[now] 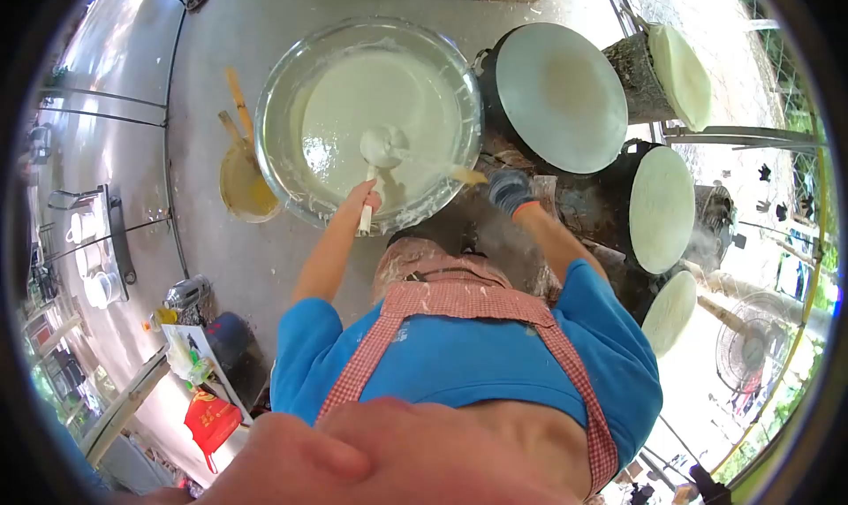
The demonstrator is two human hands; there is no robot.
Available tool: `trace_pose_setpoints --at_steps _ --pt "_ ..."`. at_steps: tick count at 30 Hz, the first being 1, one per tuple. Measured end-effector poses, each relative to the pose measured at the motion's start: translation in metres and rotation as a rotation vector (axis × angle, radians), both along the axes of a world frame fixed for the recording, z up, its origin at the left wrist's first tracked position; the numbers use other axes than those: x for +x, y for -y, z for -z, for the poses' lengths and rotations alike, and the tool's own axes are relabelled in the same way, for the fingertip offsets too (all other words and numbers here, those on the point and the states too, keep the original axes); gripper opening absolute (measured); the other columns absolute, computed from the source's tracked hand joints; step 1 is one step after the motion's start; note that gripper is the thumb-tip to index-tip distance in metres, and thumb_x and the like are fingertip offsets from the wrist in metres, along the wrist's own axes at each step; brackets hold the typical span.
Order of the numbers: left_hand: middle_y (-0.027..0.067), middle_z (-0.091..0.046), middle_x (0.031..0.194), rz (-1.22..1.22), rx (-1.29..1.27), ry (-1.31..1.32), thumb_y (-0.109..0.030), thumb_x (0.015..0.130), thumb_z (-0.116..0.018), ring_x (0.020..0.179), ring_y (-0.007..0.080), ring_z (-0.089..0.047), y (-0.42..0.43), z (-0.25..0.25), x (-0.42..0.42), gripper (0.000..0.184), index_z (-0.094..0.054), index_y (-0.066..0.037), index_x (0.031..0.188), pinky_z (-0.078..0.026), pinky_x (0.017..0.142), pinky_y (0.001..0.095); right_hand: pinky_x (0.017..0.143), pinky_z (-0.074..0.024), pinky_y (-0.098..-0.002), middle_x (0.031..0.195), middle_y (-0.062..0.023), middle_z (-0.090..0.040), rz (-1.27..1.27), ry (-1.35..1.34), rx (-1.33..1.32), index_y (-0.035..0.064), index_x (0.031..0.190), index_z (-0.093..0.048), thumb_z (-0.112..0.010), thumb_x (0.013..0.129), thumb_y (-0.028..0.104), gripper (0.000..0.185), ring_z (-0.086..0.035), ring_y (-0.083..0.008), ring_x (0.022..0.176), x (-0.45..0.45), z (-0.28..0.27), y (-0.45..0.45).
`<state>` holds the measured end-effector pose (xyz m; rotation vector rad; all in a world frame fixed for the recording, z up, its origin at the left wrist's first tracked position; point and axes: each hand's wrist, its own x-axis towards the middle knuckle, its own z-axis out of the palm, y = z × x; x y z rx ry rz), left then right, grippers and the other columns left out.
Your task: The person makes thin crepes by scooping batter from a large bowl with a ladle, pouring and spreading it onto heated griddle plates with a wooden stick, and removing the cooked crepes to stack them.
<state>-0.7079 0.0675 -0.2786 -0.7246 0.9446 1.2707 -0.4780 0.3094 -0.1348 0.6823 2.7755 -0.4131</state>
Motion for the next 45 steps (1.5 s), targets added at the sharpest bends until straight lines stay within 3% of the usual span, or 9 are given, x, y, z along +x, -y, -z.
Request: trace_pose_setpoints --at_steps 5,18,20,21,25,30,36,42,45 --pt "-0.0039 -0.029 0.046 -0.233 0.291 0.569 -0.032 0.082 -0.053 0.032 0.005 -0.026 -0.013 -0.145 -0.001 0.038 -0.03 -0.009 0.062 -0.022 0.026 0.0184 0.064 -0.0442 -0.0415 0.078 -0.0178 -0.059 0.148 -0.223 -0.033 0.0069 0.091 -0.059 -0.055 0.074 0.041 0.039 -0.057 -0.0337 0.072 0.051 -0.054 0.032" --pt "-0.0049 -0.03 0.05 -0.032 0.555 -1.405 -0.021 0.087 -0.046 0.032 0.0035 -0.024 0.024 -0.572 0.024 0.011 -0.038 -0.019 0.095 -0.017 0.025 0.017 0.064 -0.0452 -0.0346 0.081 -0.0149 -0.06 0.202 -1.117 0.152 0.011 0.093 -0.061 -0.057 0.075 0.04 0.034 -0.057 -0.0303 0.073 -0.01 -0.282 -0.016" --pt "-0.0037 -0.031 0.048 -0.131 0.466 -1.575 -0.019 0.088 -0.044 0.03 0.0053 -0.025 0.027 -0.563 0.016 0.013 -0.035 -0.019 0.097 -0.018 0.025 0.0184 0.061 -0.0455 -0.033 0.081 -0.0142 -0.061 0.117 -1.18 0.282 0.0089 0.096 -0.06 -0.061 0.074 0.037 0.036 -0.059 -0.0243 0.067 -0.021 -0.261 -0.016" --pt "-0.0043 -0.031 0.048 -0.12 0.387 -1.495 -0.021 0.088 -0.043 0.032 0.0047 -0.026 0.031 -0.543 0.007 0.013 -0.035 -0.019 0.098 -0.019 0.026 0.018 0.061 -0.0457 -0.0318 0.081 -0.0116 -0.062 0.1 -1.335 -0.237 0.0066 0.096 -0.06 -0.063 0.074 0.034 0.036 -0.059 -0.0192 0.067 -0.026 -0.233 -0.004" --pt "-0.0054 -0.027 0.049 0.02 0.395 -0.553 -0.035 0.087 -0.046 0.034 0.0043 -0.024 0.048 -0.404 -0.001 0.029 -0.038 -0.012 0.073 -0.021 0.028 0.0185 0.069 -0.0453 -0.0258 0.084 -0.0051 -0.062 0.36 -0.924 -0.869 -0.0005 0.097 -0.058 -0.069 0.071 0.027 0.04 -0.053 -0.009 0.074 0.0 -0.074 0.016" --pt "-0.0043 -0.026 0.049 -0.145 0.396 0.034 -0.031 0.087 -0.046 0.033 0.0049 -0.02 0.031 -0.379 0.016 0.033 -0.033 -0.011 0.066 -0.019 0.026 0.0176 0.074 -0.0456 -0.0302 0.083 -0.0087 -0.062 0.381 -0.394 -0.298 -0.0004 0.092 -0.06 -0.065 0.073 0.034 0.04 -0.059 -0.0171 0.082 0.099 -0.112 0.039" --pt "-0.0036 -0.027 0.051 0.209 0.5 -0.869 -0.029 0.088 -0.045 0.033 0.005 -0.021 -0.035 -0.374 0.079 0.028 -0.036 -0.009 0.07 -0.018 0.025 0.0176 0.072 -0.0465 -0.0356 0.09 -0.0158 -0.059 0.407 -1.106 -0.84 0.0004 0.094 -0.058 -0.059 0.077 0.028 0.033 -0.058 -0.0298 0.079 0.128 -0.01 0.001" --pt "-0.0004 -0.03 0.053 -0.042 0.525 0.725 -0.023 0.09 -0.039 0.037 0.0089 -0.031 -0.12 -0.249 0.117 0.031 -0.041 0.006 0.101 -0.03 0.031 0.0207 0.072 -0.045 -0.0385 0.082 -0.0132 -0.061 0.695 -0.438 -0.236 0.0095 0.094 -0.061 -0.054 0.076 0.04 0.036 -0.057 -0.0323 0.078 0.291 -0.021 0.055" --pt "-0.0005 -0.031 0.054 0.051 0.605 0.654 -0.019 0.09 -0.038 0.037 0.0091 -0.031 -0.163 -0.237 0.162 0.028 -0.041 0.004 0.106 -0.03 0.031 0.0213 0.073 -0.0446 -0.0381 0.086 -0.0154 -0.06 0.767 -0.065 -0.22 0.0089 0.097 -0.058 -0.055 0.076 0.041 0.039 -0.058 -0.0308 0.079 0.367 -0.024 0.03"
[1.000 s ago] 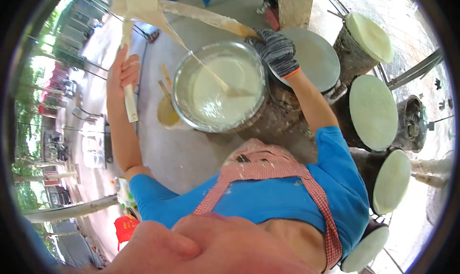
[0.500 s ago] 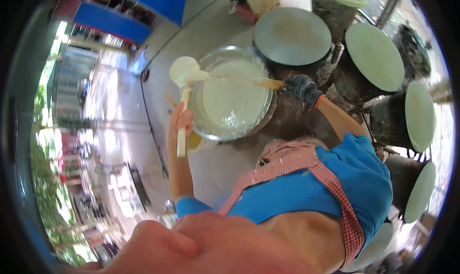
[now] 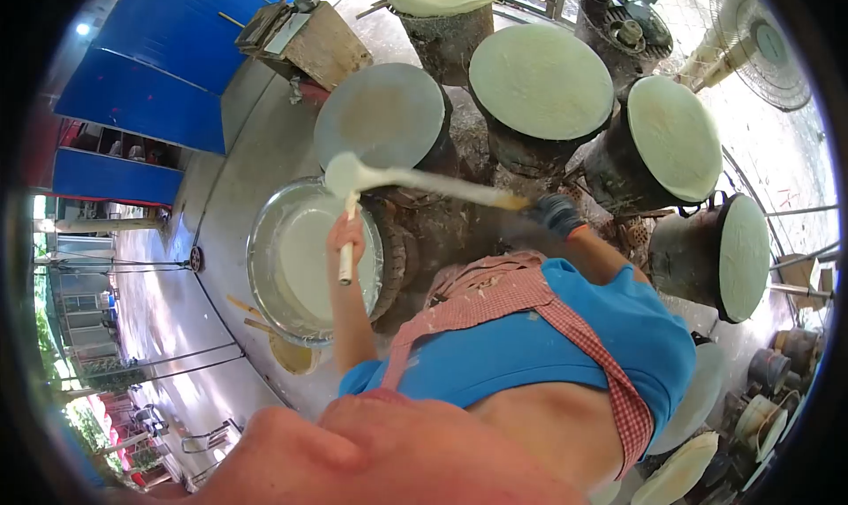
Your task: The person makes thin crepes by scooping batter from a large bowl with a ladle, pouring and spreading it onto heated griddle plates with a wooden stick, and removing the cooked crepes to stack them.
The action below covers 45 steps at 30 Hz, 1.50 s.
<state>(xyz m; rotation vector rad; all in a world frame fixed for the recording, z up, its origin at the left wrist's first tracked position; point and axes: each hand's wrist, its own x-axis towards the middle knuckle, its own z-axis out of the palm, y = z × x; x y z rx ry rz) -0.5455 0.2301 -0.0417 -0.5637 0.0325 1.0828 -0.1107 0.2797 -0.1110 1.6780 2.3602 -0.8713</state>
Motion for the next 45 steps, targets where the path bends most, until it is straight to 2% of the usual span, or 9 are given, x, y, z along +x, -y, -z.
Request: trace_pose_setpoints --at_steps 7,13,16,18,21,26,29,35,45 --pt "-0.0009 -0.029 0.054 0.035 0.137 -1.153 -0.017 0.086 -0.046 0.035 0.0087 -0.028 -0.145 -0.022 0.023 0.026 -0.038 -0.015 0.11 -0.023 0.028 0.0212 0.065 -0.0452 -0.0393 0.084 -0.0129 -0.061 0.201 -1.154 0.451 0.0084 0.109 -0.051 -0.054 0.077 0.028 0.038 -0.058 -0.0295 0.073 -0.043 0.01 -0.109" --pt "0.0029 -0.039 0.056 0.094 0.133 -1.575 -0.006 0.077 -0.047 0.037 0.0147 -0.038 -0.241 0.091 0.001 0.043 -0.035 -0.017 0.117 -0.034 0.033 0.0273 0.063 -0.0444 -0.0374 0.082 -0.0039 -0.062 0.008 -0.123 0.454 0.0073 0.119 -0.046 -0.052 0.078 0.016 0.041 -0.059 -0.0192 0.069 -0.124 -0.03 -0.132" --pt "0.009 -0.052 0.066 -0.909 0.267 -3.062 -0.002 0.074 -0.042 0.056 0.0249 -0.054 -0.262 0.119 -0.015 0.057 -0.03 -0.021 0.127 -0.044 0.051 0.0379 0.057 -0.0434 -0.0341 0.074 0.0004 -0.06 0.196 -0.413 0.345 0.0064 0.115 -0.049 -0.053 0.078 0.014 0.037 -0.055 -0.0154 0.061 -0.107 -0.018 -0.163" --pt "0.0177 -0.055 0.099 0.494 0.016 -2.9 -0.001 0.074 -0.038 0.089 0.0327 -0.054 -0.225 0.033 0.001 0.064 -0.022 -0.02 0.133 -0.042 0.076 0.0399 0.053 -0.0417 -0.0277 0.07 0.0031 -0.059 0.614 -1.285 -0.272 0.0021 0.106 -0.056 -0.057 0.077 0.013 0.03 -0.05 -0.0101 0.057 -0.11 -0.017 -0.156" --pt "0.0222 -0.04 0.122 0.618 0.161 -2.8 -0.004 0.077 -0.038 0.103 0.0347 -0.048 -0.229 0.023 0.0 0.061 -0.021 -0.017 0.134 -0.039 0.084 0.0377 0.057 -0.0433 -0.0272 0.072 0.0029 -0.06 0.699 -1.455 -0.329 -0.0019 0.103 -0.056 -0.057 0.077 0.011 0.03 -0.053 -0.0119 0.062 -0.168 -0.002 -0.169" --pt "0.0189 -0.032 0.131 -0.426 0.329 -2.632 -0.007 0.079 -0.041 0.107 0.0327 -0.046 -0.235 -0.024 -0.022 0.06 -0.019 -0.015 0.135 -0.038 0.086 0.0349 0.063 -0.0449 -0.0322 0.075 -0.0144 -0.057 0.25 -0.175 0.423 0.0223 0.102 -0.06 -0.048 0.082 0.038 0.028 -0.053 -0.0245 0.06 -0.164 0.023 -0.199" --pt "0.0154 -0.035 0.131 -0.491 0.326 -2.447 -0.007 0.078 -0.044 0.109 0.0291 -0.045 -0.205 -0.025 -0.059 0.061 -0.021 -0.014 0.134 -0.037 0.087 0.0336 0.065 -0.0451 -0.034 0.077 -0.007 -0.061 0.704 -1.127 -0.029 0.0155 0.1 -0.061 -0.048 0.083 0.036 0.03 -0.053 -0.0198 0.061 -0.21 0.056 -0.2" --pt "0.012 -0.044 0.124 0.215 0.164 -2.448 -0.001 0.073 -0.045 0.072 0.0172 -0.053 -0.051 0.046 -0.066 0.062 -0.028 -0.011 0.132 -0.043 0.066 0.0268 0.069 -0.0473 -0.0312 0.088 -0.0051 -0.063 0.098 -0.416 0.5 0.0115 0.103 -0.059 -0.056 0.077 0.025 0.029 -0.059 -0.0175 0.082 -0.219 0.029 -0.229" --pt "0.017 -0.056 0.105 0.106 0.346 -2.74 -0.005 0.072 -0.047 0.059 0.0283 -0.053 0.029 0.063 -0.069 0.063 -0.028 -0.015 0.132 -0.041 0.056 0.0353 0.06 -0.0453 -0.0245 0.088 -0.0076 -0.063 0.436 -0.775 -0.211 0.0082 0.101 -0.061 -0.065 0.07 0.031 0.038 -0.057 -0.0127 0.067 -0.221 0.021 -0.183"
